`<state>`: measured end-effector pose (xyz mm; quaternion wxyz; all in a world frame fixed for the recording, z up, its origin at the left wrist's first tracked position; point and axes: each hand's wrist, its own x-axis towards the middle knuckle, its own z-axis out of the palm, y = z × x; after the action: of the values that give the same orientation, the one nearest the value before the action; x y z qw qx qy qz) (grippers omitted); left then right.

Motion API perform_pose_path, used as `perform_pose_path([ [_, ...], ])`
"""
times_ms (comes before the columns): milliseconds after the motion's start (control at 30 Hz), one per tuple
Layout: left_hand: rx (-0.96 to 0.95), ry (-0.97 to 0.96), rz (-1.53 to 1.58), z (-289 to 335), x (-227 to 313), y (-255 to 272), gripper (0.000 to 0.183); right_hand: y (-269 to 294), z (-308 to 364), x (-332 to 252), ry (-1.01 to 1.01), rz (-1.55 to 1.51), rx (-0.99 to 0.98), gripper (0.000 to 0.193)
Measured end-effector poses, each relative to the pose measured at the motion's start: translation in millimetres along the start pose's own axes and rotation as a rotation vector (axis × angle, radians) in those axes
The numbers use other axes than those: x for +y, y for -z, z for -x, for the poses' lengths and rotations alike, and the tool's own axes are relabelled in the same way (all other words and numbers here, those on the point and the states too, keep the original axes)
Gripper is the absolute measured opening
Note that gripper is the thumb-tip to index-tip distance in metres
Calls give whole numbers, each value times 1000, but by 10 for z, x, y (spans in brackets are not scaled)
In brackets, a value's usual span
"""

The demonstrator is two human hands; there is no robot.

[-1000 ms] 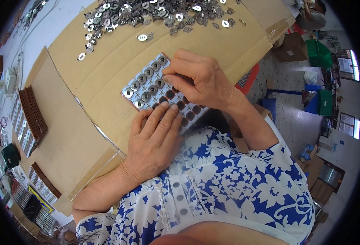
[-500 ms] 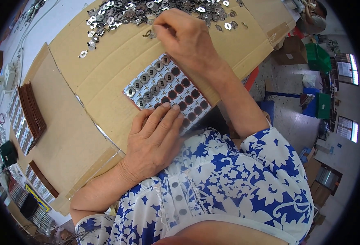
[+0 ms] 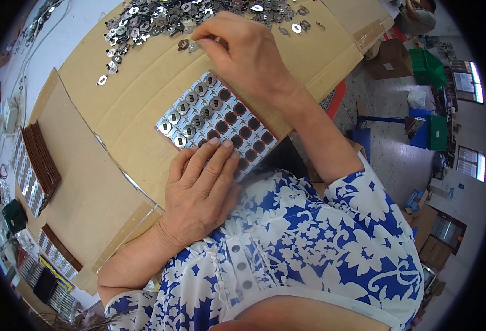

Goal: The person assembles small metal components into plastic blister trays by hand.

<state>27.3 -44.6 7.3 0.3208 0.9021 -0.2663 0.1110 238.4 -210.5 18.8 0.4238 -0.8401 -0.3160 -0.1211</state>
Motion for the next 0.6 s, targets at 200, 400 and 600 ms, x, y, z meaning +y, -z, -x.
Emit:
perform_pose_path([
  [200,-1,-20,4,13,-12,21,63,-59,-321,-56,189,227,-215,11],
  [400,-6,-1,-10,35,-40,9,63,307,173,-269,-265,-258,-250,11],
  [600,-32,14,3,51,-43,10,65,439,513,-262,-338,-266,-400,17],
])
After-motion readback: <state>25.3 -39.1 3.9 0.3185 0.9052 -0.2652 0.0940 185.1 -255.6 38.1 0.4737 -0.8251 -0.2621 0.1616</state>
